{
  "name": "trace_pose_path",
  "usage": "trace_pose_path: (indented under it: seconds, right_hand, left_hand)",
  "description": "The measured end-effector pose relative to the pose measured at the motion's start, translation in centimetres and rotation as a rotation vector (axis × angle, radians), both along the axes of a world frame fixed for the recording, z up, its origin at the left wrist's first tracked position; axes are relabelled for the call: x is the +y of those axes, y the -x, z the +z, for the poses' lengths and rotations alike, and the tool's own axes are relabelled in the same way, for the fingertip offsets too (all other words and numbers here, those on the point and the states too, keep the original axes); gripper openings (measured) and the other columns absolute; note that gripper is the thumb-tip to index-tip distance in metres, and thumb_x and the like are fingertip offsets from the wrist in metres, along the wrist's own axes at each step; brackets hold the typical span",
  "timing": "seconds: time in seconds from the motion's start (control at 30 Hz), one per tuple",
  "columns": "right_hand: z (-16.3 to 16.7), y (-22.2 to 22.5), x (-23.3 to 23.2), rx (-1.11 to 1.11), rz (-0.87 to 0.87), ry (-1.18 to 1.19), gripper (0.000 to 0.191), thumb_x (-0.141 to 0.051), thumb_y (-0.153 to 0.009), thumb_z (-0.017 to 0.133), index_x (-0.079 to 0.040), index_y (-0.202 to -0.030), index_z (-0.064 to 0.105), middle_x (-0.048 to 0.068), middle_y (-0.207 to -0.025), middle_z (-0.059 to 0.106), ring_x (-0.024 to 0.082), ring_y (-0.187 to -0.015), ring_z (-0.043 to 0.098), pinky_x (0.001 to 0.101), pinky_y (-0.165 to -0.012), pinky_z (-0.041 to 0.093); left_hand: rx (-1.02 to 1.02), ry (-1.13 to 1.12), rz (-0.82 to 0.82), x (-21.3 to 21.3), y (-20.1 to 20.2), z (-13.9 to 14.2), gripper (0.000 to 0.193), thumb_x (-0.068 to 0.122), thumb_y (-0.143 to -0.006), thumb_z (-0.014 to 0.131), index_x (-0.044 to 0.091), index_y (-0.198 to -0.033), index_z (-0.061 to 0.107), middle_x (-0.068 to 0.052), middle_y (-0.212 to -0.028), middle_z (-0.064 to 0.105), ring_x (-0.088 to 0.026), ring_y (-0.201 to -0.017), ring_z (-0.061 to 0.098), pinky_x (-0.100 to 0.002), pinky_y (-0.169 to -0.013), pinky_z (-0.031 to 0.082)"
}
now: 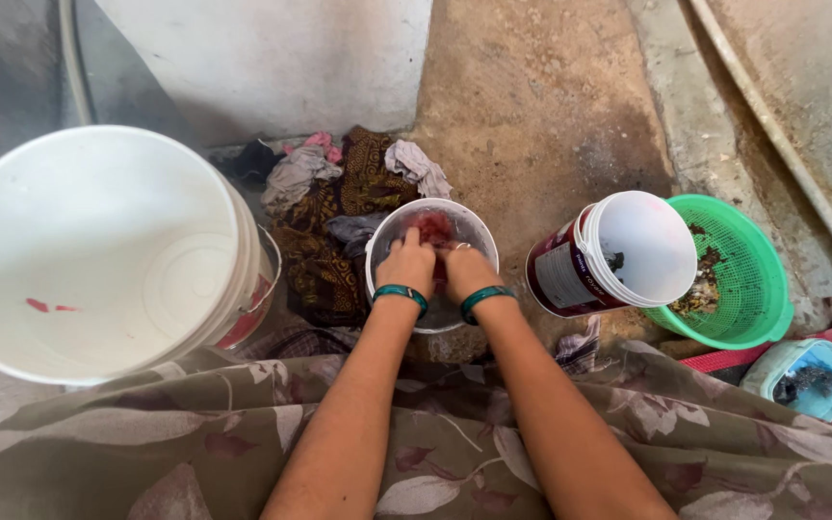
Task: The person washes several small pieces of clothing by hand in a bucket of water. They repeatedly submerge, scrub, and wring out each item before placing it into a second bucket.
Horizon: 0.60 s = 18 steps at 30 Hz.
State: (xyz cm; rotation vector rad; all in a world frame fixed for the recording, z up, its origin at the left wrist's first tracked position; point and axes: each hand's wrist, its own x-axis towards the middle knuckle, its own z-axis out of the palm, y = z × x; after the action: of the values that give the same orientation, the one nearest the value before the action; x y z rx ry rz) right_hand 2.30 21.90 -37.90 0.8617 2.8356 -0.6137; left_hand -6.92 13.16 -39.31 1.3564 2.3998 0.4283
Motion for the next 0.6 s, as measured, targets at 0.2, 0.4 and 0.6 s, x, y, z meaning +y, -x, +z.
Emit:
trace_pose_path:
  seconds: [0.2, 0.4, 0.6]
  right_hand:
    - [-4.1, 0.9, 0.3, -0.224, -0.015, 0.01, 0.022, -0.012, -0.094, 0.059, -0.002, -0.106, 0.074, 0.029, -0.118, 0.069, 0.042, -0.108, 0.069, 0.0489, -0.093, 0.056]
    - [-5.1, 1.1, 0.5, -0.176, 0.106, 0.006, 0.023, -0.019, -0.087, 0.066, -0.003, -0.102, 0.075, 0.029, -0.11, 0.069, 0.044, -0.104, 0.067, 0.0503, -0.09, 0.055]
    - [-0.5, 1.5, 0.3, 0.083, -0.017, 0.005, 0.024, -0.011, -0.078, 0.072, -0.005, -0.101, 0.077, 0.027, -0.102, 0.071, 0.043, -0.099, 0.069, 0.0488, -0.092, 0.055]
  left_hand:
    - [-0.149, 0.221, 0.089, 2.2, 0.1, -3.3, 0.032, 0.012, -0.1, 0.05, 0.002, -0.127, 0.066, -0.01, -0.159, 0.034, -0.039, -0.139, 0.046, -0.05, -0.102, 0.052]
    - [-0.254, 0.208, 0.075, 2.0, 0.7, -4.0, 0.053, 0.007, -0.094, 0.054, 0.003, -0.146, 0.046, -0.019, -0.162, 0.021, -0.046, -0.135, 0.043, -0.055, -0.103, 0.047]
    - [-0.259, 0.1, 0.154, 1.4, 1.4, -1.3, 0.035, 0.005, -0.087, 0.067, 0.004, -0.122, 0.065, -0.024, -0.15, 0.042, -0.044, -0.116, 0.064, -0.05, -0.098, 0.054]
